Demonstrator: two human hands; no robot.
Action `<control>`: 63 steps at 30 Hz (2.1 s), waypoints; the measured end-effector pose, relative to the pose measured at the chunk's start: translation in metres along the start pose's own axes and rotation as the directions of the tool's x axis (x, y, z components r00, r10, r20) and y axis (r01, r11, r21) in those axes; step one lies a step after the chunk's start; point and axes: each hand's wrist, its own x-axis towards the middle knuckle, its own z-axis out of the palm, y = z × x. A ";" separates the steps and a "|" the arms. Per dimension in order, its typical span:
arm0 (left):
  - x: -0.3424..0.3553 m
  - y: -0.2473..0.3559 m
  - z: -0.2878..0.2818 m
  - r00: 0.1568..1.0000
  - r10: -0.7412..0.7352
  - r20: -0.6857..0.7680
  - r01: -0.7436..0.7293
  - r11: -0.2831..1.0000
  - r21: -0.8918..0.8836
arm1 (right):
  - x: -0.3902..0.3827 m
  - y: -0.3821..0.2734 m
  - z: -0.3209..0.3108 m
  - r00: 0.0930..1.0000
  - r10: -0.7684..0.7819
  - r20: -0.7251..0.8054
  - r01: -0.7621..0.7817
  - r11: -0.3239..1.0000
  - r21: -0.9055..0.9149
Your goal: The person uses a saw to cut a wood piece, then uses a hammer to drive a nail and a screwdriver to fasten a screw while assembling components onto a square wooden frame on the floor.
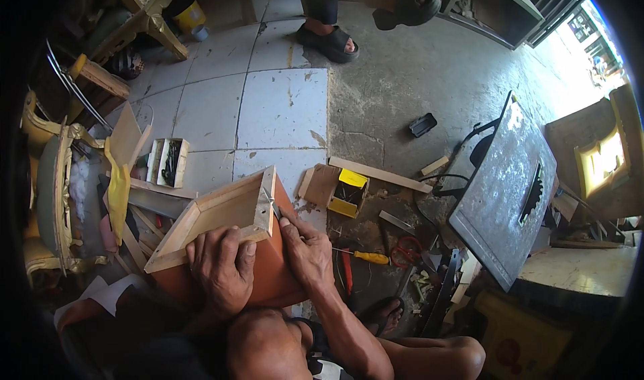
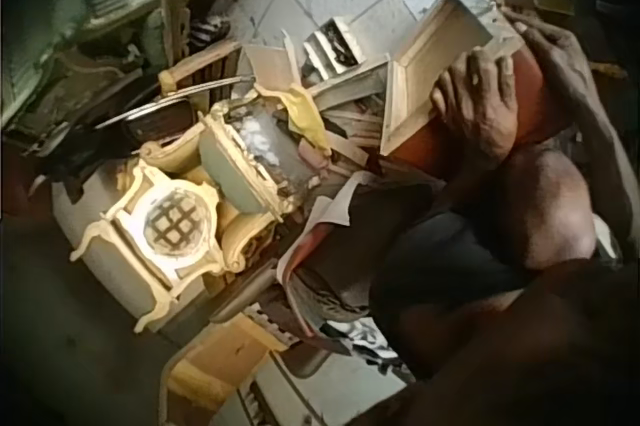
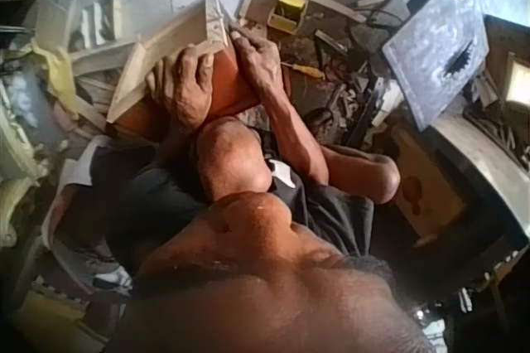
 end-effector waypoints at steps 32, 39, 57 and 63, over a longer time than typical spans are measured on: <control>0.002 0.004 0.002 0.999 0.036 -0.038 -0.035 0.999 0.007 | -0.059 -0.012 -0.010 0.999 0.033 -0.017 -0.031 0.995 0.100; 0.004 0.000 0.005 0.997 0.061 -0.051 -0.060 0.998 0.019 | -0.029 -0.020 -0.002 0.998 -0.033 -0.061 0.033 0.999 -0.011; 0.005 0.007 0.005 0.996 0.055 -0.071 -0.053 0.998 0.017 | -0.040 -0.024 -0.010 0.998 0.040 0.048 -0.048 0.985 0.168; 0.002 0.005 0.008 0.998 0.027 -0.059 -0.024 0.999 0.046 | -0.038 -0.028 -0.011 0.998 0.043 0.055 -0.050 0.988 0.144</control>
